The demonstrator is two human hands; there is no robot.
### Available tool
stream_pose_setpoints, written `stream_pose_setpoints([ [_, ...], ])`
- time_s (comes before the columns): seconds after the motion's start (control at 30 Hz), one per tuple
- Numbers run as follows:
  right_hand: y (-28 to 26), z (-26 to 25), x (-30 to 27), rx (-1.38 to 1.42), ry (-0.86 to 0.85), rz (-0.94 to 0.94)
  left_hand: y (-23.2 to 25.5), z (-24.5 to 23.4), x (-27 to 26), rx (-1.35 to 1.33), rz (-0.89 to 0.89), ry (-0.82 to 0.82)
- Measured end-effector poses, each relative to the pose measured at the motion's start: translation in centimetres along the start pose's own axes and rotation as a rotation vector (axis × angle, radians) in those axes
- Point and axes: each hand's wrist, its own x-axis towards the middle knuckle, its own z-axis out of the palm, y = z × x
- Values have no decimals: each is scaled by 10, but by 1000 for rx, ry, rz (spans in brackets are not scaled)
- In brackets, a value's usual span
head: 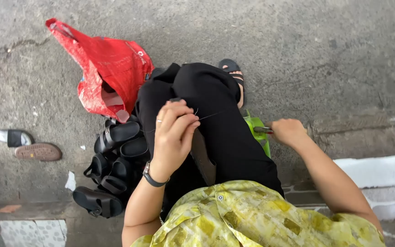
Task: A person is hand-stitching the sole of a black sandal to repair it while sitting on the ground.
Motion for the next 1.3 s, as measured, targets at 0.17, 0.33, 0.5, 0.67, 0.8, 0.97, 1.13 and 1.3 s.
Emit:
stream_pose_setpoints([
  [0.17, -1, -15, -5, -136, -86, 34, -3, -30, -4, -160, -110, 130],
  [0.33, 13, -122, -58, -2, -234, 404, 6, -41, -5, -177, -143, 111],
  [0.5, -23, -135, -93, 639, 779, -394, 7, -21, -10, -265, -148, 257],
  [0.67, -116, -140, -54, 577, 900, -536, -2, -11, -15, -267, -26, 401],
  [0.8, -160, -149, -32, 515, 992, -571, -4, -21, -18, -271, -34, 431],
  [0.97, -176, -159, -23, 581, 1052, -589, -8, -20, -19, -309, -36, 442],
  [1.13, -181, -162, -26, 603, 1056, -569, -8, -14, -18, -356, -36, 438],
  [1.3, -186, -173, -33, 504, 1088, -569, -9, -11, -19, -369, -33, 437],
])
